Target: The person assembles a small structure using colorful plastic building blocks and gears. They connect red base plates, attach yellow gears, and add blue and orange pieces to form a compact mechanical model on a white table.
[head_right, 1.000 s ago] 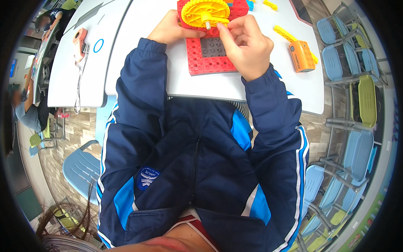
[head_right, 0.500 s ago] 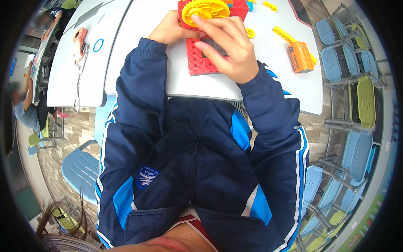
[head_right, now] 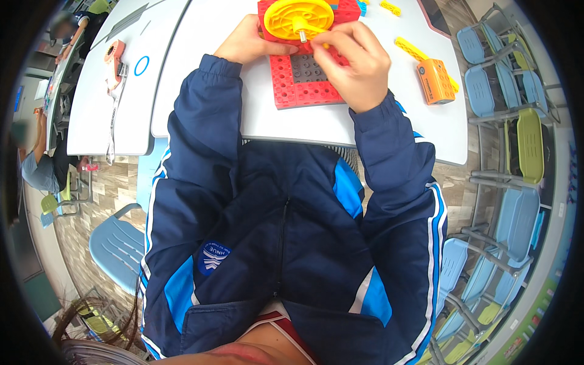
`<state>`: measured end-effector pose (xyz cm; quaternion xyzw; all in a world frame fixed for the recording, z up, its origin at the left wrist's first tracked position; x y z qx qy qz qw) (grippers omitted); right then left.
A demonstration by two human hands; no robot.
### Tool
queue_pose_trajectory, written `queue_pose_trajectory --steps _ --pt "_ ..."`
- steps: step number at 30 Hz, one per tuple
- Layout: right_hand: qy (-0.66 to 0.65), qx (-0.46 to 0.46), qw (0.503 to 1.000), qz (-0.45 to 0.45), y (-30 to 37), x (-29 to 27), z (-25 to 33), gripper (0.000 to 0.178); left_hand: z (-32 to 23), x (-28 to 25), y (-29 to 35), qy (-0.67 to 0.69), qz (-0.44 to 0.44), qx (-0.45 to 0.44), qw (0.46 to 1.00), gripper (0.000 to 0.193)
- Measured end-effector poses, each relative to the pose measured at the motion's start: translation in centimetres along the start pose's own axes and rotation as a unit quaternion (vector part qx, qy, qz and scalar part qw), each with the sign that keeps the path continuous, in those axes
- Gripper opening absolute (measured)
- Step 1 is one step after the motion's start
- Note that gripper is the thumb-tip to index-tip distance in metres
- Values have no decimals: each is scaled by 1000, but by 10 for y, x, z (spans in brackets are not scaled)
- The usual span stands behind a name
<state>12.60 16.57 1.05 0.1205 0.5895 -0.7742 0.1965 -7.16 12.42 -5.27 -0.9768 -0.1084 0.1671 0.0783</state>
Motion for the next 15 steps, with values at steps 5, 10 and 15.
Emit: queue_pose_trajectory --steps 5,10,15 --pt "-74 58 994 -55 1 -10 -8 24 1 1 -1 -20 -6 1 1000 45" --pt "-88 -5 996 -13 -5 -4 6 25 4 0 -3 -11 1 15 1000 46" --pt "-26 -90 991 93 2 15 18 25 5 0 -4 6 7 17 1000 42"
Point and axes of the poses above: each hand's wrist, its own y-axis away from the middle knuckle, its own x-axis out of the palm, z = x × y, the point moved 6 cm from there along -y, towards the middle knuckle, and after that the axes turned 1 degree about -x, right-handed, at the moved point
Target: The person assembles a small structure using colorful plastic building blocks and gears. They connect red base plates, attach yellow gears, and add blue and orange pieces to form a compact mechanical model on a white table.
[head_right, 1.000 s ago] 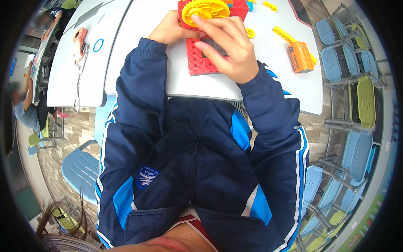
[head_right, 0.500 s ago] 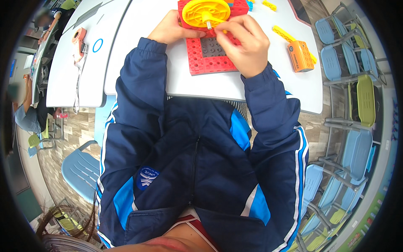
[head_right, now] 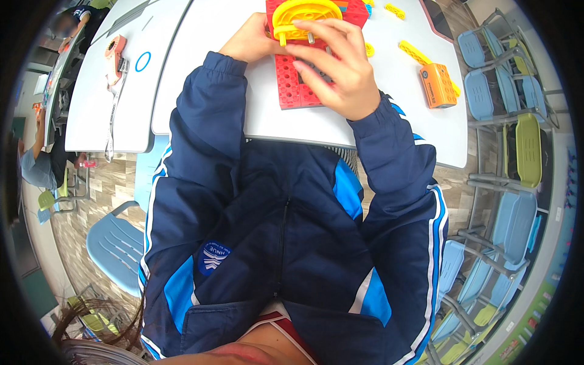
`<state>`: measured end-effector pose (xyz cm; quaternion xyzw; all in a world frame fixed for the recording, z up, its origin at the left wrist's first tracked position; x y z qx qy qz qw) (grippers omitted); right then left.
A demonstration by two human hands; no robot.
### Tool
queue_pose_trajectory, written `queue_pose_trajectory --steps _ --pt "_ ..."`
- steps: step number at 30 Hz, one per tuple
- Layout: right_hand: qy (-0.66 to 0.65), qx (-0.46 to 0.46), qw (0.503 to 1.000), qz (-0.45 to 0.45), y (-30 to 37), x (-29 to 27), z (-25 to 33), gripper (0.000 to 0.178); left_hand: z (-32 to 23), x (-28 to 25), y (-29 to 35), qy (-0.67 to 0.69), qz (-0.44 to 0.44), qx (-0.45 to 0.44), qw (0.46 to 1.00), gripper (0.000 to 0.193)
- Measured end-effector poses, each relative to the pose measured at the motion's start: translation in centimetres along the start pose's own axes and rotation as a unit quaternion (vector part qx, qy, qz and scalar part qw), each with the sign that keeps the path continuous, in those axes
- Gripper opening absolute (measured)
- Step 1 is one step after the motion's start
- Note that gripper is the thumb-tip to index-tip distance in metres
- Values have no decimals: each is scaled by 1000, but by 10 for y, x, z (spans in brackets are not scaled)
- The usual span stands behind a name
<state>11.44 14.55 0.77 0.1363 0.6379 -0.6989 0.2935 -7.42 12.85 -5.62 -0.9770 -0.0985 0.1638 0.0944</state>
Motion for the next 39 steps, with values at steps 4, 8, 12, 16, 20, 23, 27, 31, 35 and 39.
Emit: queue_pose_trajectory --steps 4,8,12,16,20,23,27,31,35,39 --pt "56 -23 998 22 2 4 5 27 2 -2 1 -29 -9 -2 1000 40" --pt "93 -23 995 40 1 8 11 37 -5 -1 3 -22 2 -25 999 42" --pt "155 -45 985 57 5 17 11 39 1 -2 0 -18 1 -10 1000 44" --pt "152 -75 985 9 12 15 5 37 2 -1 0 -12 -2 -10 1000 44" --pt "150 -67 985 -55 12 2 1 38 -2 -1 2 -19 -9 -2 1000 46" --pt "141 -28 981 -128 6 -13 0 37 -1 0 2 -13 -7 0 1000 46" --pt "36 85 978 -189 6 -22 -12 22 -1 1 2 -36 -12 -13 999 46" --pt "-91 188 965 -160 16 -7 -33 39 -6 2 4 -5 -6 -15 1000 49" --pt "-163 219 957 -101 19 6 -30 65 -13 1 3 23 -19 5 1000 58" --pt "-140 217 961 -102 13 12 -29 65 -13 4 -1 172 -16 9 985 84"
Point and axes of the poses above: each hand's wrist, its own y-axis away from the middle knuckle, its own x-axis out of the palm, z = x × y, the point moved 6 cm from there along -y, towards the middle knuckle, and after that the axes turned 1 degree about -x, right-handed, at the moved point
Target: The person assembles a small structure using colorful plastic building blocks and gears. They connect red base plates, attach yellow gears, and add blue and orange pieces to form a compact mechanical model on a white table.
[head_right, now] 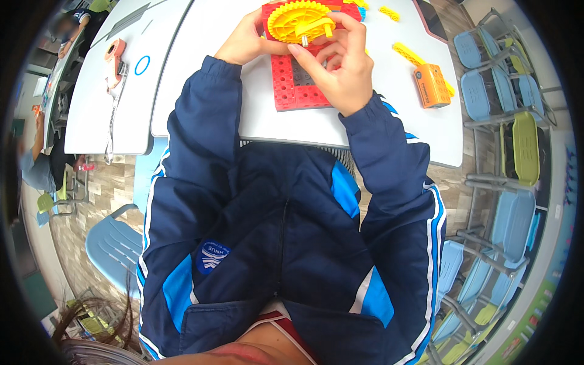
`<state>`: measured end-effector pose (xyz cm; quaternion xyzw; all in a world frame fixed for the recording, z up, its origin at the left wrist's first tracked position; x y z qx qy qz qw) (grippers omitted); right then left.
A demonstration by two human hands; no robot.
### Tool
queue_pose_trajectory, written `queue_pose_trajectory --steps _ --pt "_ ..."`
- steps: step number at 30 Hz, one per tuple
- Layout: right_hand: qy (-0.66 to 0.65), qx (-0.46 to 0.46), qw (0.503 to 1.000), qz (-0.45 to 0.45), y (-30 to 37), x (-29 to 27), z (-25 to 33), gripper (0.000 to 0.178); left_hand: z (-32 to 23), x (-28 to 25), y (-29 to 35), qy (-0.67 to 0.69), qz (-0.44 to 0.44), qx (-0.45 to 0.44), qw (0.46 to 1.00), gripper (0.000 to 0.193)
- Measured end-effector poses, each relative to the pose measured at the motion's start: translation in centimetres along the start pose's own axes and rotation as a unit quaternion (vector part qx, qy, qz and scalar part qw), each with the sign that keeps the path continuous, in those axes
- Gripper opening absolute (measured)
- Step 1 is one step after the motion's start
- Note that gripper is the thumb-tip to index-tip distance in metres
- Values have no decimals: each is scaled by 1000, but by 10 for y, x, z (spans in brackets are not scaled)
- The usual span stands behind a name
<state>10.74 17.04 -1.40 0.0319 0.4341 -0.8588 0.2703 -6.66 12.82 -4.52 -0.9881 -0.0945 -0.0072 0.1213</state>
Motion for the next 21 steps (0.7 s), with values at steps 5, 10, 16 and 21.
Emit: queue_pose_trajectory --steps 5,10,16,21 --pt "-5 28 1000 -12 -7 12 1 55 -9 7 -2 84 27 52 995 93" --pt "-52 31 998 -36 -9 18 9 44 14 -6 -8 133 15 46 990 90" --pt "-58 63 993 -83 -10 18 10 34 15 -1 -7 119 -31 97 988 83" --pt "-73 85 990 -86 -7 17 18 35 14 -2 -5 115 -46 89 988 80"
Point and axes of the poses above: each hand's wrist, its own y-axis away from the middle knuckle, its own x-axis out of the palm, z = x × y, the point moved 6 cm from there along -y, towards the middle knuckle, and after that the axes turned 1 degree about -x, right-handed, at the moved point
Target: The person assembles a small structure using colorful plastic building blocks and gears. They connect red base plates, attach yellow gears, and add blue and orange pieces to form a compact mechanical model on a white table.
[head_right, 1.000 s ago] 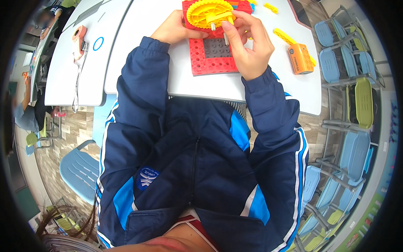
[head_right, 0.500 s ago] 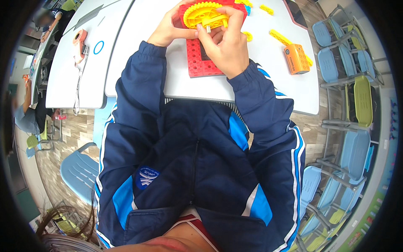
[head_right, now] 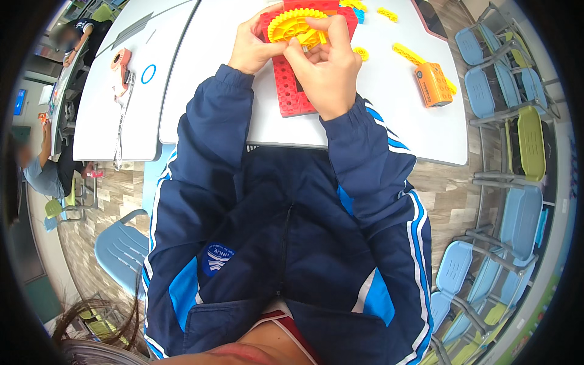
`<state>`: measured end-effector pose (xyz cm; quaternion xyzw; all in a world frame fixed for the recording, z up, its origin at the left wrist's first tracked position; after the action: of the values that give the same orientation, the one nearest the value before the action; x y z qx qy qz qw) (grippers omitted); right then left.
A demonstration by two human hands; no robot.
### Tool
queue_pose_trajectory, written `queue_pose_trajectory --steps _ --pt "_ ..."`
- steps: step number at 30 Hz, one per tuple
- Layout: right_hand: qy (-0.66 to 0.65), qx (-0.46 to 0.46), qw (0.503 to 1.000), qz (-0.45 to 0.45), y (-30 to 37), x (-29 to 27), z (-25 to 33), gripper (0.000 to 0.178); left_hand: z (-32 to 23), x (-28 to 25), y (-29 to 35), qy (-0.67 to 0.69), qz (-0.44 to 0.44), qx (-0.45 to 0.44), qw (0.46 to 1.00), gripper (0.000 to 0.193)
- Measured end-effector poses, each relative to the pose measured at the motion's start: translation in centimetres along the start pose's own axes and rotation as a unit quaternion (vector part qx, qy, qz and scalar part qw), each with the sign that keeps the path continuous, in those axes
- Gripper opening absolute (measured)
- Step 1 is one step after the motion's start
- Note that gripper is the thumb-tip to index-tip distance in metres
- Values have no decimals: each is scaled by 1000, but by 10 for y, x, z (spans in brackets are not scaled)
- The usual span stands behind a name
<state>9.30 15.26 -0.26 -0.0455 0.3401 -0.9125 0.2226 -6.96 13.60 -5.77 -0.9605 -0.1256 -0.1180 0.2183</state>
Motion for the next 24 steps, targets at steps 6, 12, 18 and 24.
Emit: queue_pose_trajectory --steps 6,12,18,24 --pt "8 13 1000 -16 19 -13 9 39 -9 6 0 -52 -8 -10 999 77" --pt "-13 46 999 -23 22 -42 26 39 -17 11 -1 -31 -6 -16 999 73" --pt "342 133 923 113 -51 -102 -72 29 -11 8 -1 0 4 -43 999 81" --pt "396 202 861 246 -59 -103 -140 31 -19 1 1 -134 -2 18 991 72"
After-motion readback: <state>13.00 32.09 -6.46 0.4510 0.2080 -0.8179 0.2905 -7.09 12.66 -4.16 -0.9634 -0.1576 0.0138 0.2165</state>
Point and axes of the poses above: each hand's wrist, its own y-axis away from the middle knuckle, its own x-axis out of the palm, z = x × y, the point moved 6 cm from there along -y, towards the middle knuckle, and after that the axes turned 1 degree about -x, right-handed, at the moved point
